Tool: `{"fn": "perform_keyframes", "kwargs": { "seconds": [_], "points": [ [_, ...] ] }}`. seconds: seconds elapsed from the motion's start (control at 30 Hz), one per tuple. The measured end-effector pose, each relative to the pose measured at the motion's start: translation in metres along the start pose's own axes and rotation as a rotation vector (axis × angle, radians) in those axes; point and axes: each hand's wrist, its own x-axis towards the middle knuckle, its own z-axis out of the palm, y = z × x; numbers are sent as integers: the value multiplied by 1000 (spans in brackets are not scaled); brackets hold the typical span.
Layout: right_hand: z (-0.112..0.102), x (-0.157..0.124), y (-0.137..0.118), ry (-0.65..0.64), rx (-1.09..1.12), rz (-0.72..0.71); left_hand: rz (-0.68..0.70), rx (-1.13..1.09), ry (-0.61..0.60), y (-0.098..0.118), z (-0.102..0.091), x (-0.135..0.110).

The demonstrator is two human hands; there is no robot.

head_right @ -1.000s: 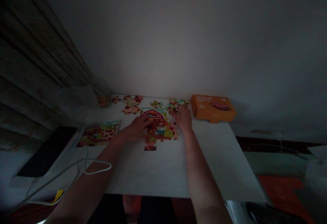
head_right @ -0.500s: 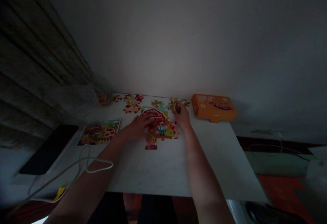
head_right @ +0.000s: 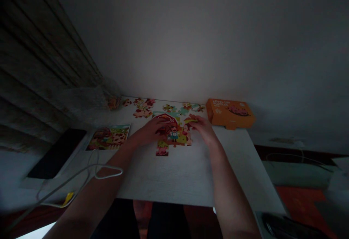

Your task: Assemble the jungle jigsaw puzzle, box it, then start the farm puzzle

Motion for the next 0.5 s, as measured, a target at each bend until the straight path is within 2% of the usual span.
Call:
{"fn": "perform_keyframes", "kwargs": {
  "seconds": [0.17, 0.3, 0.5],
  "points": [
    [10, -10, -1, -219, -110, 9, 12, -27, 4, -2, 2, 1],
    [24, -20, -9, -393, -313, 9, 42, -40, 12, -3, 5, 2],
    [42, -30, -8, -540, -551, 40, -24, -12, -40, -5, 18, 1]
  ]
}}
